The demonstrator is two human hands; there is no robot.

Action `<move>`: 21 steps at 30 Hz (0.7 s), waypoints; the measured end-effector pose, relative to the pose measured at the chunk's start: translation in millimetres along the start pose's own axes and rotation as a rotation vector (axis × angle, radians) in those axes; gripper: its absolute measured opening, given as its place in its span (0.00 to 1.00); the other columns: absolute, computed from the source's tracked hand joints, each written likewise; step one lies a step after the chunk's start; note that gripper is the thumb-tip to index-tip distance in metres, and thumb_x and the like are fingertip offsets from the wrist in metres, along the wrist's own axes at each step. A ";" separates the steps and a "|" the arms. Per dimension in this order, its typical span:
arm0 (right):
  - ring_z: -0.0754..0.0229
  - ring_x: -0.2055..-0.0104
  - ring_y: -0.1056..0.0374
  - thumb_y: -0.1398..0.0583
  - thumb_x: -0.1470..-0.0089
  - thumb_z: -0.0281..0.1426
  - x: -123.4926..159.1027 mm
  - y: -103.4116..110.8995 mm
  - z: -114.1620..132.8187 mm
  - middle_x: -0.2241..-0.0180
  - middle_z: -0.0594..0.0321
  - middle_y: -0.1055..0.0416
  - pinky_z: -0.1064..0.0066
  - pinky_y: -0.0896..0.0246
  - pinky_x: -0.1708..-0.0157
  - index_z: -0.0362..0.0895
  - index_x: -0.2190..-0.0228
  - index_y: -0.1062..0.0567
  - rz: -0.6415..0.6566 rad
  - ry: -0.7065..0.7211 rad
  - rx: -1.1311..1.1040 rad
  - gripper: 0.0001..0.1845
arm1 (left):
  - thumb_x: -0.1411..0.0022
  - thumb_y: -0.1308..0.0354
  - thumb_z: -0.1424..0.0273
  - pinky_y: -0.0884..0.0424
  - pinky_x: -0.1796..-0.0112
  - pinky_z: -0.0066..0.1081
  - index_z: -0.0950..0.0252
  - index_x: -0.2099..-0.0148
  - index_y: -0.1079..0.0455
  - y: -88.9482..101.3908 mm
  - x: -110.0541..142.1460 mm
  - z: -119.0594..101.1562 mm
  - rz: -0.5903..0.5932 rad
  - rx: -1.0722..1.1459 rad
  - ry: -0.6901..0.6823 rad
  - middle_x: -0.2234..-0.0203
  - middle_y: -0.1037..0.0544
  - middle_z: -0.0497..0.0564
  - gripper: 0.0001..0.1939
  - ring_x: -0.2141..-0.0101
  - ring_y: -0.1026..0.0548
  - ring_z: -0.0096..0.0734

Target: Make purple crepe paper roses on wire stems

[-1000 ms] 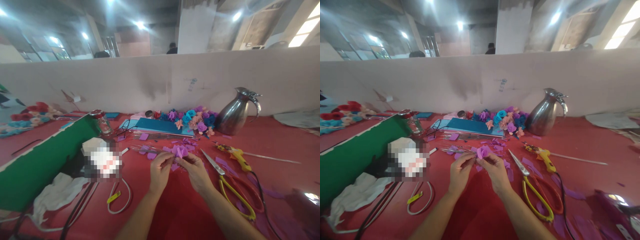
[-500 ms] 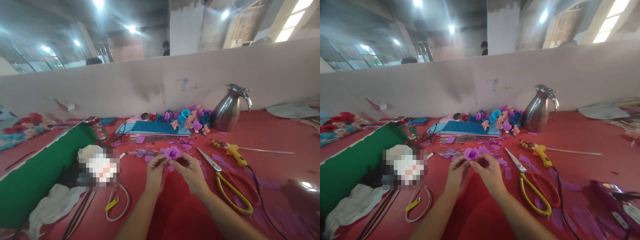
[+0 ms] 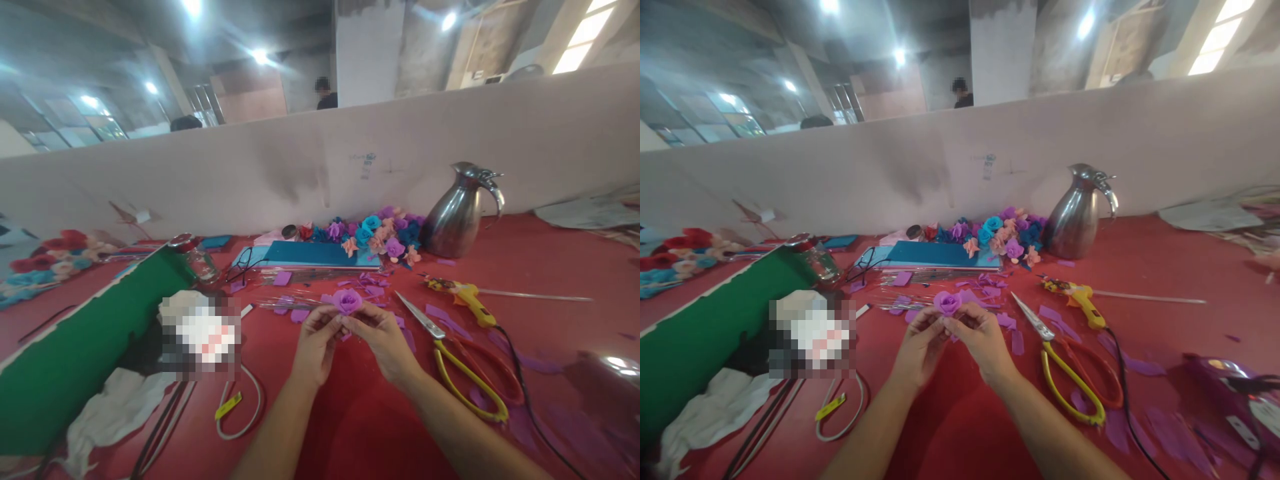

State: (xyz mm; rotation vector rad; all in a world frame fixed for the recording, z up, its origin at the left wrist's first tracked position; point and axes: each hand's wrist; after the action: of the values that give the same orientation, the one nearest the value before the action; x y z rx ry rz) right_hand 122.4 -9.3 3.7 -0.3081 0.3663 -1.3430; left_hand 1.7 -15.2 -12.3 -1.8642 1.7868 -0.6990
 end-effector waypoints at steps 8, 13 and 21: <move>0.61 0.69 0.35 0.31 0.62 0.35 -0.7 -2.4 0.2 0.75 0.66 0.27 0.69 0.39 0.65 0.46 0.74 0.20 -0.087 -0.025 -0.009 0.09 | 0.54 0.31 0.72 0.30 0.61 0.28 0.63 0.67 0.22 -2.2 2.0 -1.4 -0.042 -0.142 -0.103 0.71 0.21 0.48 0.08 0.67 0.25 0.27; 0.63 0.73 0.38 0.31 0.62 0.35 -0.5 -1.9 0.0 0.75 0.66 0.28 0.71 0.42 0.71 0.46 0.75 0.21 -0.098 -0.019 0.053 0.09 | 0.53 0.32 0.71 0.30 0.60 0.29 0.64 0.68 0.22 -5.6 2.9 -4.7 -0.098 -0.222 -0.151 0.71 0.21 0.49 0.07 0.67 0.25 0.28; 0.67 0.77 0.40 0.32 0.62 0.37 -1.4 2.0 -2.7 0.78 0.66 0.30 0.72 0.44 0.74 0.43 0.75 0.22 -0.064 -0.095 0.068 0.11 | 0.57 0.30 0.75 0.30 0.64 0.25 0.63 0.66 0.24 -1.5 -0.2 -3.7 -0.064 -0.129 -0.058 0.73 0.23 0.46 0.13 0.70 0.27 0.23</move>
State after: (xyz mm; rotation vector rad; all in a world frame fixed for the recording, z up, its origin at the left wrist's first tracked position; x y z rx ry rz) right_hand 122.8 -7.5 0.5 -0.3282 0.2328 -1.3949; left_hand 0.5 -14.8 -8.5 -2.0126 1.7807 -0.5578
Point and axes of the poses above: each hand's wrist, its own x-axis away from the middle knuckle, its own y-axis out of the back of the hand, z = x × y
